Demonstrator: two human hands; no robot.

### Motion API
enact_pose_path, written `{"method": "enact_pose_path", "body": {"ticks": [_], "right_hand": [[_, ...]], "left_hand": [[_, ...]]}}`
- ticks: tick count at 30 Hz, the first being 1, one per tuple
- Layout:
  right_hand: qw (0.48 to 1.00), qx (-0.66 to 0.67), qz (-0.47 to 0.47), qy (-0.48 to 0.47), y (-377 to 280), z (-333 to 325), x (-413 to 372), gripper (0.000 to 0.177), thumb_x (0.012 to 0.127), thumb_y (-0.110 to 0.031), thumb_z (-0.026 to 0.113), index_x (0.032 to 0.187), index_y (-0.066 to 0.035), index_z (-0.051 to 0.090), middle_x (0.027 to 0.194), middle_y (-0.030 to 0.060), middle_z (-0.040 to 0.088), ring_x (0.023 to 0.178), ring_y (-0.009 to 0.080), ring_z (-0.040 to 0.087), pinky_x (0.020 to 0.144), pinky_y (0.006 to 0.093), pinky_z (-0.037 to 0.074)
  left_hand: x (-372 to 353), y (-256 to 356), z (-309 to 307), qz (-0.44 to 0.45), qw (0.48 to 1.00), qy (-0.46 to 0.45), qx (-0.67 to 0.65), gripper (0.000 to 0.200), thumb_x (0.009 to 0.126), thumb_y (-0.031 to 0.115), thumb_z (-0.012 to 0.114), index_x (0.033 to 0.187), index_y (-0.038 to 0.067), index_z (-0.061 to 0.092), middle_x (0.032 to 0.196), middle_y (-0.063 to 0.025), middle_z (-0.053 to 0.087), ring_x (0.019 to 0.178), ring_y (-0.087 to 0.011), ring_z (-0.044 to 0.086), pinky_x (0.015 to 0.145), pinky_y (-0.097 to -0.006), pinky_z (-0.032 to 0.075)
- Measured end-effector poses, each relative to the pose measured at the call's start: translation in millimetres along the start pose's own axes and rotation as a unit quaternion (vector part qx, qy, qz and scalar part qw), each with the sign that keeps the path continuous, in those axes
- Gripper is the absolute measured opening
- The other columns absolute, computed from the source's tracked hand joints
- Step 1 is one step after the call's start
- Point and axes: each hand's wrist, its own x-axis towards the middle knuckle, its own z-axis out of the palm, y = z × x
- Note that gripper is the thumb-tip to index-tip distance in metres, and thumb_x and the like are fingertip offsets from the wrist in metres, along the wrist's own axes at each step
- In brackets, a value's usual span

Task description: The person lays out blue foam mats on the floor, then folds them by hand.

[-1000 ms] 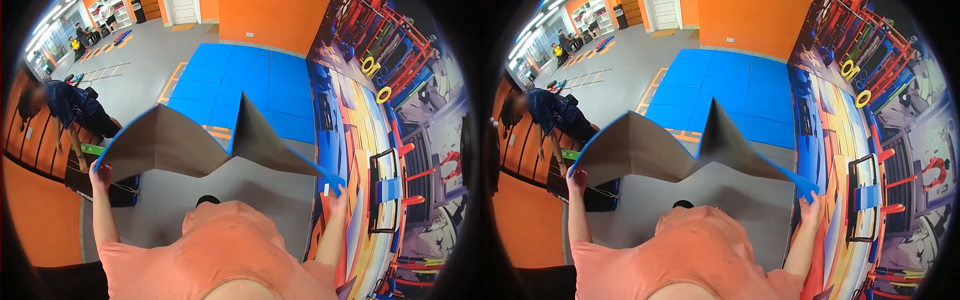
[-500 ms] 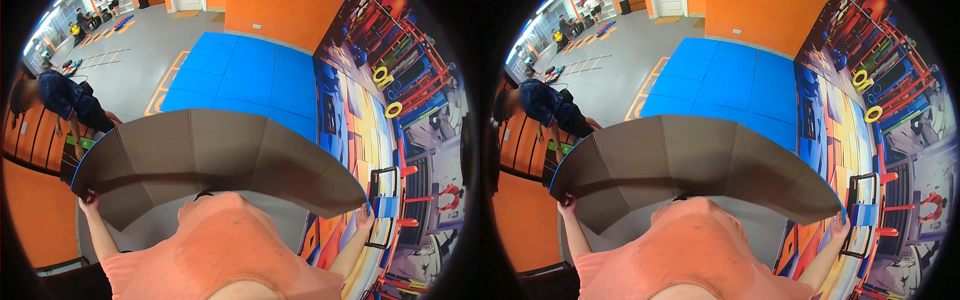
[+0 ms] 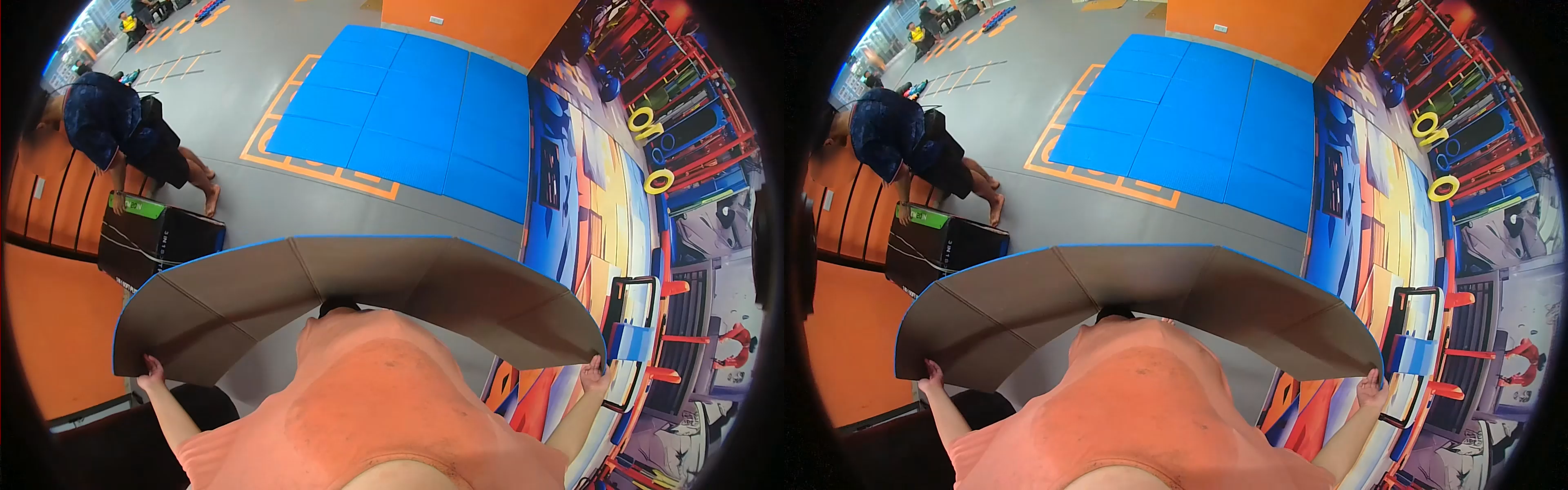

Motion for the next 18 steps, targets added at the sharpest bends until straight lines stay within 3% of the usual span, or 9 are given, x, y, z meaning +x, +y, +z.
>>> {"method": "enact_pose_path", "body": {"ticks": [3,5,6,7,8,10,12,16,18], "right_hand": [[1.000,0.012,0.021,-0.001,-7.1,-17.8,6.7,0.030,0.096,-0.025,0.061,0.120,-0.008,0.064,0.120,0.0005,0.072,0.116,0.0139,0.066,0.073,0.0346,0.049],[0.999,0.006,0.010,-0.051,-13.1,-16.7,2.1,0.025,0.097,-0.020,0.061,0.117,-0.007,0.066,0.115,0.0029,0.074,0.109,0.0163,0.068,0.072,0.0351,0.049],[0.997,-0.003,0.003,-0.081,-14.1,-11.0,-8.9,0.019,0.097,-0.016,0.062,0.114,-0.007,0.067,0.108,0.0032,0.074,0.092,0.0172,0.070,0.070,0.0334,0.049],[0.997,-0.003,0.002,-0.078,-17.7,-6.6,-15.5,0.019,0.097,-0.016,0.062,0.114,-0.007,0.067,0.108,0.0032,0.074,0.092,0.0172,0.070,0.070,0.0334,0.049],[0.987,-0.054,-0.031,-0.149,-20.8,-5.0,-18.7,0.019,0.096,-0.016,0.065,0.112,-0.007,0.067,0.108,0.0047,0.074,0.095,0.0160,0.069,0.070,0.0306,0.049],[0.962,-0.138,-0.092,-0.218,-24.1,2.6,-37.4,0.024,0.094,-0.017,0.068,0.116,-0.008,0.065,0.109,0.0058,0.072,0.095,0.0142,0.067,0.071,0.0281,0.052],[0.954,-0.181,-0.106,-0.212,-11.6,44.9,-110.9,0.026,0.094,-0.017,0.068,0.118,-0.008,0.064,0.110,0.0045,0.071,0.093,0.0141,0.067,0.072,0.0285,0.053],[0.926,-0.270,-0.169,-0.205,15.2,109.2,-233.8,0.033,0.093,-0.017,0.067,0.125,-0.010,0.061,0.114,0.0017,0.068,0.091,0.0140,0.068,0.076,0.0297,0.056],[0.921,-0.273,-0.159,-0.230,-5.6,96.4,-218.5,0.032,0.093,-0.017,0.067,0.124,-0.010,0.062,0.113,0.0017,0.069,0.092,0.0145,0.068,0.074,0.0292,0.055]], "left_hand": [[-29.7,-13.6,-33.2,0.015,1.000,-0.015,-0.018,0.062,0.094,0.052,0.058,0.136,0.006,0.055,0.134,-0.0160,0.061,0.123,-0.0347,0.062,0.095,-0.0557,0.056],[-93.4,-32.7,-0.2,0.043,0.996,0.056,-0.052,0.096,0.089,0.074,0.054,0.156,0.010,0.030,0.158,-0.0142,0.036,0.141,-0.0353,0.044,0.104,-0.0631,0.046],[-104.0,-55.3,-8.3,0.107,0.989,-0.026,0.100,0.122,0.077,0.090,0.051,0.162,0.014,0.007,0.167,-0.0090,0.010,0.148,-0.0378,0.028,0.110,-0.0676,0.037],[-99.3,-83.3,-14.1,0.125,0.975,-0.027,0.181,0.124,0.074,0.092,0.053,0.162,0.018,0.006,0.166,-0.0096,0.009,0.146,-0.0424,0.028,0.109,-0.0686,0.037],[-154.1,-133.8,9.5,0.104,0.967,0.062,0.223,0.128,0.071,0.094,0.053,0.163,0.021,0.004,0.165,-0.0181,0.010,0.143,-0.0448,0.029,0.109,-0.0690,0.036],[-149.4,-216.1,-5.6,-0.086,0.919,-0.070,0.378,0.143,0.063,0.100,0.052,0.163,0.016,-0.007,0.163,-0.0343,0.003,0.149,-0.0515,0.017,0.116,-0.0672,0.023],[-209.3,-313.4,2.9,-0.241,0.878,-0.074,0.406,0.146,0.063,0.101,0.049,0.162,0.013,-0.012,0.165,-0.0323,-0.003,0.153,-0.0490,0.013,0.119,-0.0649,0.020],[-237.3,-419.4,-7.6,-0.403,0.829,-0.211,0.325,0.114,0.081,0.085,0.055,0.157,0.004,0.027,0.157,-0.0240,0.036,0.138,-0.0439,0.043,0.112,-0.0639,0.036],[-195.9,-454.9,-13.3,-0.382,0.847,-0.072,0.364,0.065,0.096,0.053,0.054,0.134,0.001,0.050,0.134,-0.0177,0.060,0.117,-0.0387,0.061,0.101,-0.0617,0.049]]}}
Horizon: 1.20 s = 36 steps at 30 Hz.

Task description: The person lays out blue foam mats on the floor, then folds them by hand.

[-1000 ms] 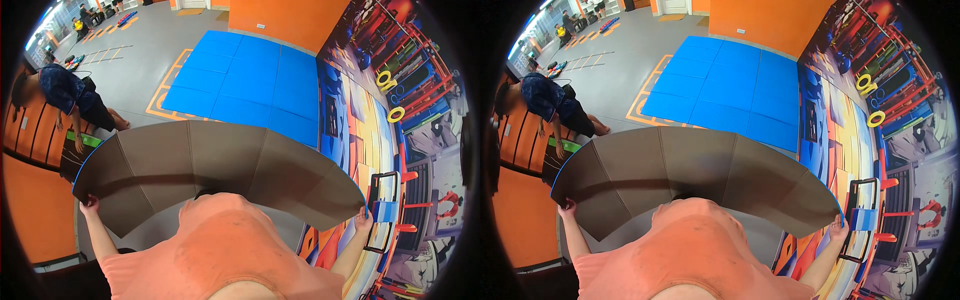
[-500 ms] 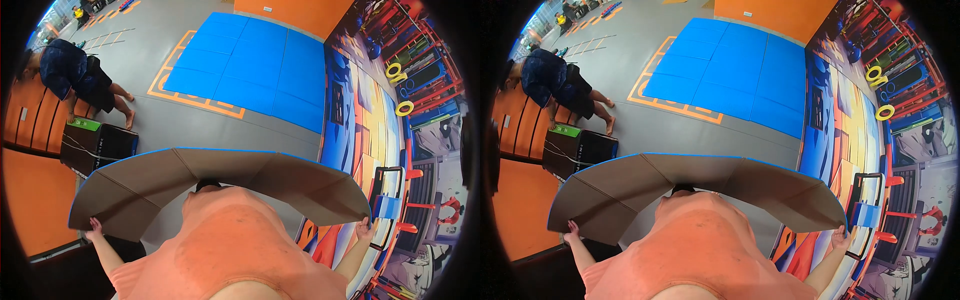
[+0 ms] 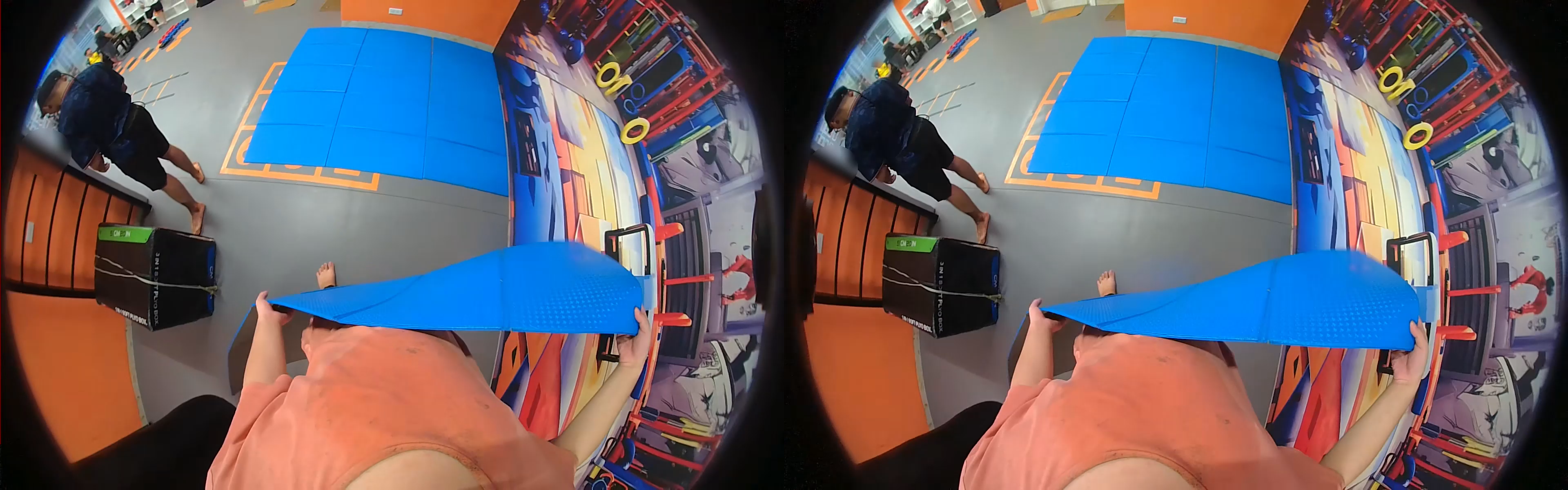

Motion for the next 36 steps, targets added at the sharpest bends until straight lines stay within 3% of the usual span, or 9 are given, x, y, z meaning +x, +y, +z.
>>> {"method": "enact_pose_path", "body": {"ticks": [7,12,13,14,16,19,27,30,36], "right_hand": [[0.983,0.176,0.029,0.045,56.0,-14.4,38.4,0.027,0.096,-0.027,0.066,0.115,-0.008,0.062,0.097,0.0040,0.068,0.076,0.0160,0.060,0.068,0.0306,0.051],[0.964,0.204,0.119,0.121,134.7,44.8,38.1,0.049,0.094,-0.055,0.064,0.128,-0.020,0.061,0.120,0.0018,0.061,0.113,0.0211,0.054,0.095,0.0462,0.047],[0.968,0.220,0.116,-0.020,211.0,15.3,77.5,0.057,0.092,-0.058,0.065,0.133,-0.020,0.058,0.127,0.0034,0.062,0.118,0.0244,0.056,0.096,0.0503,0.047],[0.980,0.126,0.142,-0.051,214.6,76.7,23.3,0.060,0.090,-0.056,0.070,0.136,-0.020,0.056,0.133,0.0041,0.061,0.120,0.0276,0.057,0.097,0.0520,0.047],[0.874,0.296,0.386,-0.015,328.4,92.6,60.3,0.047,0.090,-0.028,0.070,0.134,-0.019,0.056,0.132,0.0076,0.060,0.117,0.0320,0.058,0.096,0.0535,0.049],[0.902,0.157,0.394,0.078,498.8,91.7,104.7,0.041,0.090,-0.010,0.059,0.130,-0.019,0.055,0.130,0.0085,0.057,0.115,0.0338,0.058,0.092,0.0550,0.049],[0.942,0.127,0.304,0.068,436.6,167.3,94.9,0.034,0.093,0.003,0.049,0.127,-0.004,0.052,0.126,0.0150,0.060,0.106,0.0318,0.063,0.090,0.0494,0.052],[0.967,0.141,0.210,0.036,384.8,181.4,89.3,0.034,0.095,-0.002,0.049,0.129,-0.008,0.053,0.126,0.0125,0.061,0.108,0.0290,0.062,0.090,0.0465,0.051],[0.989,0.108,0.089,0.038,282.9,215.2,50.2,0.039,0.090,0.003,0.052,0.127,-0.011,0.057,0.123,0.0103,0.063,0.111,0.0267,0.062,0.088,0.0421,0.051]], "left_hand": [[17.4,17.3,4.9,0.097,0.990,-0.032,0.096,0.028,0.097,0.017,0.043,0.111,-0.004,0.055,0.119,-0.0193,0.065,0.103,-0.0347,0.067,0.094,-0.0532,0.058],[-47.1,-7.3,29.3,0.141,0.982,-0.108,0.070,0.034,0.097,0.013,0.044,0.123,-0.007,0.053,0.129,-0.0208,0.061,0.114,-0.0351,0.064,0.100,-0.0503,0.055],[-64.7,-19.0,35.1,0.152,0.978,-0.121,0.070,0.037,0.097,0.012,0.044,0.127,-0.007,0.052,0.133,-0.0212,0.060,0.118,-0.0348,0.062,0.102,-0.0492,0.054],[-70.2,-28.2,35.1,0.174,0.975,-0.109,0.080,0.042,0.096,0.011,0.044,0.133,-0.008,0.049,0.138,-0.0220,0.057,0.123,-0.0345,0.059,0.104,-0.0504,0.051],[-76.1,-37.8,28.0,0.168,0.978,-0.114,0.055,0.042,0.096,0.011,0.044,0.134,-0.007,0.049,0.139,-0.0217,0.056,0.124,-0.0346,0.059,0.105,-0.0505,0.051],[-78.1,-35.4,0.8,0.174,0.978,-0.111,-0.002,0.042,0.096,0.012,0.046,0.133,-0.005,0.051,0.138,-0.0213,0.057,0.123,-0.0350,0.059,0.106,-0.0507,0.049],[-76.2,14.9,-104.2,0.241,0.968,-0.071,0.016,0.049,0.096,0.031,0.052,0.132,-0.002,0.055,0.135,-0.0176,0.060,0.121,-0.0340,0.059,0.108,-0.0499,0.046],[-111.9,-6.0,-99.5,0.138,0.976,-0.079,-0.148,0.079,0.099,0.064,0.032,0.148,0.003,0.046,0.148,-0.0190,0.052,0.134,-0.0389,0.049,0.117,-0.0554,0.034],[-60.6,-24.9,-146.9,0.057,0.977,-0.025,-0.205,0.080,0.101,0.064,0.027,0.155,0.006,0.037,0.158,-0.0184,0.040,0.144,-0.0424,0.038,0.120,-0.0604,0.028]]}}
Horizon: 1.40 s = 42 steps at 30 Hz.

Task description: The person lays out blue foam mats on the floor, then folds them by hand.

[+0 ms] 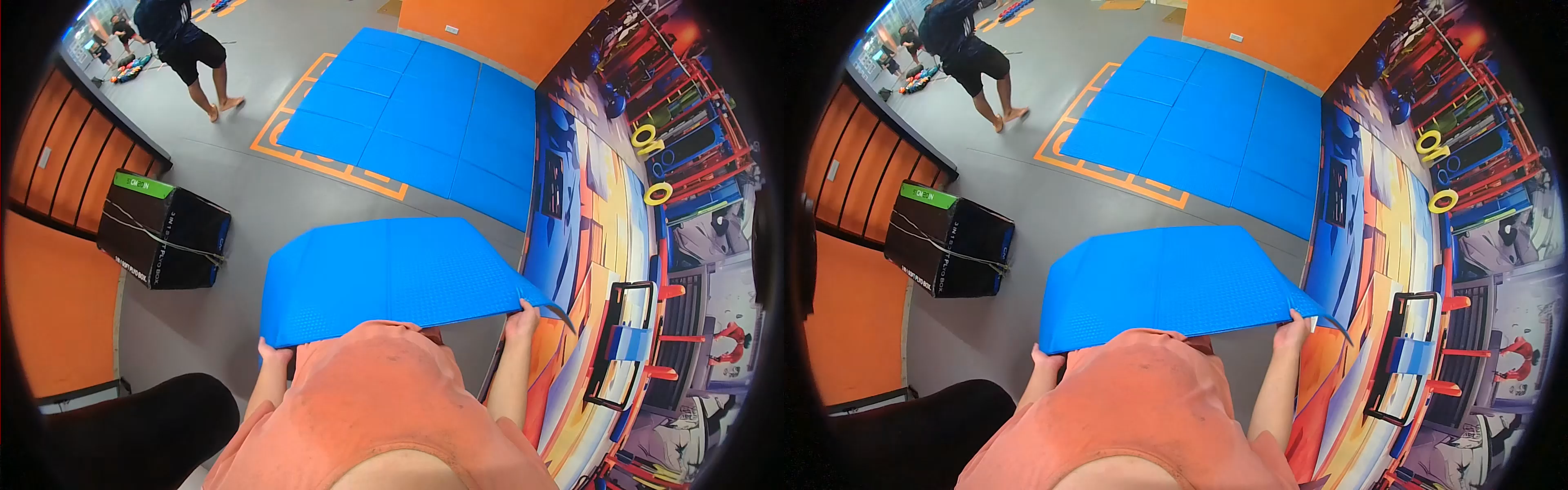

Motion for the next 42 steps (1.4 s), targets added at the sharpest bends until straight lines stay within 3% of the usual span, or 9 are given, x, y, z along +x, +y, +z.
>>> {"method": "enact_pose_path", "body": {"ticks": [3,6,13,17,24,27,29,30,42], "right_hand": [[0.997,-0.007,-0.071,-0.022,-13.8,16.5,-13.8,0.040,0.090,0.003,0.052,0.128,-0.009,0.057,0.125,0.0105,0.063,0.112,0.0269,0.062,0.090,0.0440,0.051],[0.997,0.011,-0.082,0.004,-29.4,44.8,-34.7,0.045,0.090,0.006,0.049,0.133,-0.004,0.055,0.131,0.0133,0.061,0.118,0.0286,0.060,0.099,0.0448,0.049],[0.982,-0.041,-0.179,-0.040,-60.4,132.7,-133.5,0.040,0.093,0.005,0.050,0.132,0.002,0.054,0.130,0.0139,0.061,0.117,0.0248,0.059,0.102,0.0398,0.047],[0.977,-0.026,-0.206,-0.056,-85.5,176.2,-206.7,0.036,0.094,0.003,0.054,0.129,0.001,0.056,0.128,0.0135,0.061,0.117,0.0233,0.060,0.100,0.0385,0.049],[0.963,-0.021,-0.264,-0.046,-151.8,171.5,-264.9,0.038,0.096,-0.010,0.063,0.132,-0.001,0.056,0.128,0.0105,0.063,0.113,0.0229,0.062,0.098,0.0377,0.049],[0.964,0.001,-0.266,-0.023,-157.8,169.4,-284.6,0.042,0.097,-0.011,0.062,0.137,0.000,0.053,0.133,0.0127,0.060,0.121,0.0255,0.058,0.104,0.0398,0.045],[0.964,0.013,-0.265,-0.001,-155.3,169.9,-296.8,0.045,0.098,-0.012,0.061,0.139,0.001,0.052,0.137,0.0141,0.058,0.125,0.0269,0.056,0.108,0.0411,0.043],[0.960,0.003,-0.280,0.015,-155.0,170.9,-300.6,0.047,0.098,-0.013,0.060,0.141,0.002,0.050,0.139,0.0151,0.057,0.128,0.0280,0.054,0.110,0.0427,0.040],[0.949,-0.019,-0.304,0.082,-152.3,163.1,-105.8,0.043,0.094,0.000,0.057,0.137,-0.004,0.052,0.129,0.0125,0.059,0.116,0.0246,0.058,0.101,0.0424,0.046]], "left_hand": [[99.1,30.2,-69.2,0.020,0.997,0.011,-0.080,0.070,0.104,0.057,0.035,0.151,0.006,0.043,0.153,-0.0130,0.048,0.138,-0.0365,0.047,0.111,-0.0544,0.043],[101.9,58.9,-57.1,0.005,0.999,0.035,-0.039,0.065,0.099,0.046,0.063,0.149,0.009,0.044,0.146,-0.0090,0.053,0.134,-0.0281,0.052,0.096,-0.0422,0.053],[131.3,81.8,54.1,-0.105,0.920,-0.019,0.376,0.077,0.098,0.050,0.064,0.155,0.009,0.032,0.160,-0.0090,0.037,0.138,-0.0297,0.048,0.110,-0.0464,0.044],[161.7,61.8,102.0,-0.140,0.878,-0.106,0.444,0.077,0.099,0.050,0.062,0.156,0.009,0.030,0.164,-0.0092,0.031,0.138,-0.0309,0.048,0.111,-0.0465,0.044],[145.1,17.2,184.3,-0.187,0.799,-0.139,0.555,0.067,0.099,0.054,0.060,0.144,0.006,0.045,0.142,-0.0144,0.057,0.129,-0.0304,0.056,0.102,-0.0437,0.051],[160.7,-18.4,214.6,-0.287,0.776,-0.122,0.549,0.063,0.098,0.054,0.062,0.136,0.006,0.049,0.130,-0.0147,0.063,0.113,-0.0294,0.065,0.085,-0.0406,0.058],[218.7,-54.0,200.8,-0.212,0.725,-0.125,0.643,0.053,0.097,0.046,0.065,0.130,0.006,0.053,0.118,-0.0134,0.067,0.095,-0.0276,0.069,0.071,-0.0398,0.060],[204.8,-67.5,213.4,-0.166,0.777,-0.055,0.605,0.037,0.098,0.034,0.063,0.123,0.007,0.058,0.108,-0.0125,0.070,0.086,-0.0269,0.070,0.067,-0.0422,0.061],[172.2,51.9,467.4,0.045,0.828,-0.153,0.537,0.021,0.095,0.021,0.060,0.115,0.018,0.052,0.096,-0.0057,0.066,0.074,-0.0181,0.066,0.060,-0.0336,0.059]]}}
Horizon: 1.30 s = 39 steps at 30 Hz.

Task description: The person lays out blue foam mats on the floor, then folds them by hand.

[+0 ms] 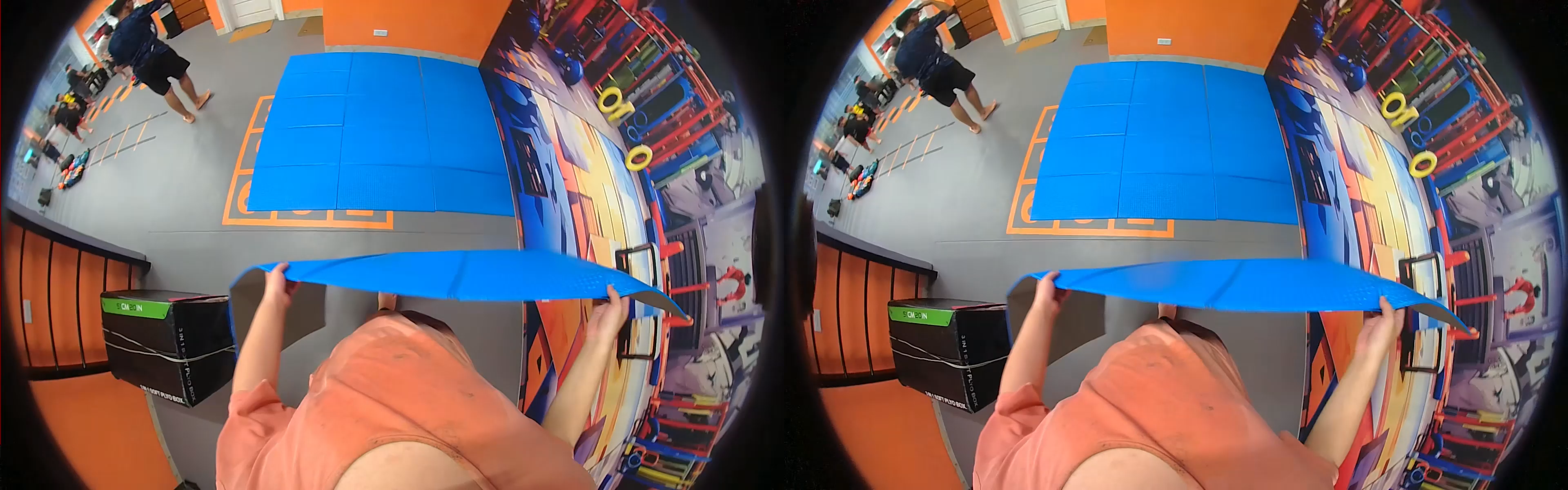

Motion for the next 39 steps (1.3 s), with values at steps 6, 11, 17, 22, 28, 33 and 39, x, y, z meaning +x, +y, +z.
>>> {"method": "enact_pose_path", "body": {"ticks": [6,11,17,22,28,33,39], "right_hand": [[0.991,0.029,0.131,-0.010,90.8,62.3,102.1,0.033,0.092,0.001,0.058,0.124,-0.008,0.054,0.119,0.0101,0.061,0.106,0.0240,0.060,0.085,0.0386,0.051],[0.987,0.044,0.151,-0.031,116.3,140.3,139.3,0.024,0.092,0.001,0.060,0.113,-0.009,0.056,0.112,0.0084,0.063,0.098,0.0214,0.062,0.075,0.0343,0.052],[0.980,0.090,0.134,-0.118,110.0,212.4,146.0,0.021,0.095,-0.004,0.061,0.115,-0.010,0.059,0.108,0.0053,0.066,0.090,0.0173,0.064,0.071,0.0289,0.053],[0.983,0.078,0.115,-0.121,90.4,260.1,108.0,0.025,0.096,-0.005,0.061,0.119,-0.011,0.058,0.108,0.0022,0.064,0.090,0.0123,0.059,0.074,0.0291,0.049],[0.978,0.078,0.135,-0.140,138.1,257.3,89.2,0.043,0.094,0.000,0.056,0.136,-0.010,0.051,0.131,0.0067,0.059,0.112,0.0212,0.058,0.089,0.0359,0.048],[0.973,0.089,0.173,-0.123,186.2,232.0,72.3,0.052,0.094,0.002,0.054,0.143,-0.010,0.046,0.142,0.0117,0.053,0.125,0.0280,0.055,0.101,0.0462,0.046],[0.950,0.060,0.292,-0.094,255.9,216.1,56.1,0.062,0.095,0.007,0.049,0.147,-0.025,0.040,0.147,0.0115,0.047,0.130,0.0318,0.051,0.104,0.0570,0.044]], "left_hand": [[-46.6,138.9,53.4,0.177,0.978,0.042,0.103,0.043,0.092,0.025,0.062,0.133,0.021,0.050,0.107,-0.0019,0.066,0.089,-0.0150,0.065,0.077,-0.0346,0.053],[-21.6,224.8,56.2,0.325,0.908,0.037,0.261,0.040,0.089,0.029,0.063,0.120,0.004,0.061,0.107,-0.0076,0.066,0.100,-0.0181,0.062,0.093,-0.0334,0.046],[-29.2,305.7,63.4,0.460,0.854,0.015,0.243,0.052,0.091,0.018,0.063,0.137,-0.001,0.048,0.123,-0.0136,0.060,0.113,-0.0222,0.060,0.102,-0.0345,0.046],[-27.9,335.2,47.0,0.471,0.855,0.029,0.217,0.053,0.099,0.025,0.062,0.141,-0.001,0.045,0.129,-0.0135,0.060,0.118,-0.0218,0.058,0.105,-0.0352,0.044],[8.1,279.4,11.3,0.468,0.860,0.086,0.185,0.057,0.102,0.034,0.060,0.142,-0.005,0.049,0.136,-0.0150,0.060,0.122,-0.0241,0.057,0.106,-0.0369,0.043],[54.6,178.7,-23.6,0.335,0.934,0.119,0.027,0.059,0.103,0.037,0.057,0.152,0.007,0.041,0.145,-0.0093,0.055,0.124,-0.0243,0.057,0.104,-0.0430,0.046],[115.1,-12.7,-75.6,-0.039,0.990,0.125,-0.044,0.047,0.101,0.048,0.059,0.130,0.011,0.056,0.124,-0.0088,0.061,0.100,-0.0260,0.062,0.080,-0.0457,0.053]]}}
